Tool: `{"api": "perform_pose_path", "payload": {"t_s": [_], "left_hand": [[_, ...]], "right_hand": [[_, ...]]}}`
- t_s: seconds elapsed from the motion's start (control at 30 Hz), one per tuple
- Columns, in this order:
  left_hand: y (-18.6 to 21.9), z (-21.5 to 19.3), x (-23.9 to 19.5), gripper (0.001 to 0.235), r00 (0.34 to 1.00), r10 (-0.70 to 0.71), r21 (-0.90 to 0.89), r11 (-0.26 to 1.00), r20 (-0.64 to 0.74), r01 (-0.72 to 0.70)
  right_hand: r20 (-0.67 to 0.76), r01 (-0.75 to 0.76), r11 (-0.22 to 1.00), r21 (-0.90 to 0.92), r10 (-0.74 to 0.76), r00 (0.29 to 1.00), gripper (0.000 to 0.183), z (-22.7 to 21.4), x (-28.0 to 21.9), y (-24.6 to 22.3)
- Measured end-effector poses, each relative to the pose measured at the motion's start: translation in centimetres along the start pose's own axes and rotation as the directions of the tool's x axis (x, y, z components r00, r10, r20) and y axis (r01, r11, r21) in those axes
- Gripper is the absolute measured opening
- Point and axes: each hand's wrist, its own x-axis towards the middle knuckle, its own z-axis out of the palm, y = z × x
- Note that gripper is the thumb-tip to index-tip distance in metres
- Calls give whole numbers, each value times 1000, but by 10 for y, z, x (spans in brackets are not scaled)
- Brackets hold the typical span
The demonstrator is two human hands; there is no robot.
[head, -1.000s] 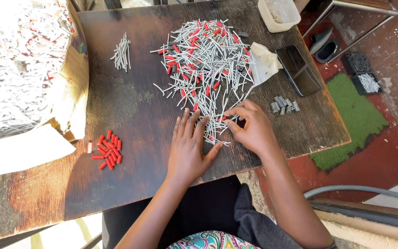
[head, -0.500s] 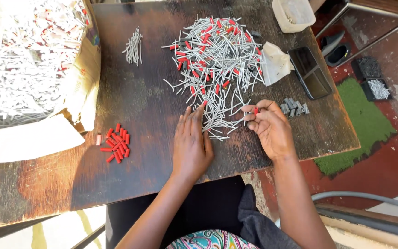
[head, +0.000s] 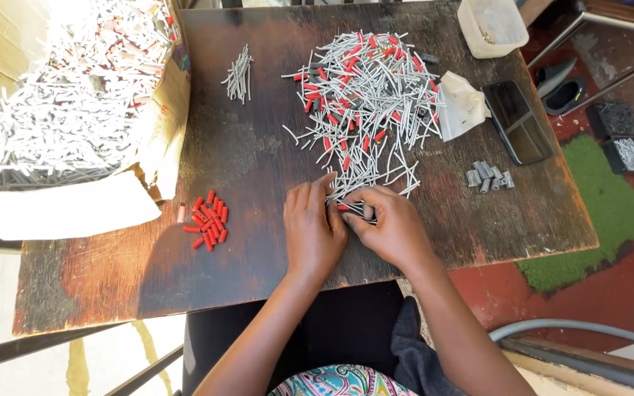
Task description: The person sorts a mixture of red and silver fasteners on a wooden table. They separate the red plastic caps from the silver metal nails and organize them into distinct piles.
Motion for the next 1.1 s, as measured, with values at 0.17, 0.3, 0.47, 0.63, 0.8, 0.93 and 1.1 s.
{"api": "perform_pose_path", "payload": {"t_s": [0.17, 0.3, 0.47, 0.63, 0.8, 0.93, 1.1], "left_hand": [[-7, 0, 3, 36, 1000, -14, 34, 999, 14, 13], [-5, -5, 30, 30, 999, 40, -19, 999, 3, -40], [-22, 25, 68, 22, 992, 15, 65, 998, 127, -23], [-26, 34, 78, 13, 974, -53, 128, 991, 220, 25], [-3, 2, 72, 9, 992, 107, -159, 983, 71, -95], [-3, -13, 50, 8, 998, 37, -316, 949, 48, -20], [2, -27, 28, 6, 999, -18, -419, 907, 27, 27]], "right_hand": [[-110, 48, 991, -127, -62, 992, 15, 10, -14, 12], [-90, 82, 992, -95, -90, 992, 14, 3, -16, 5], [-119, 66, 997, -36, -70, 990, 14, 4, -19, 4], [-210, 43, 998, 56, -30, 977, 16, 2, -22, 26], [-189, -106, 897, 429, 204, 961, 14, -8, -15, 23], [-201, -59, 852, 520, 189, 961, 20, -9, -5, 35], [-244, 5, 816, 578, 167, 955, 16, -9, 11, 43]]}}
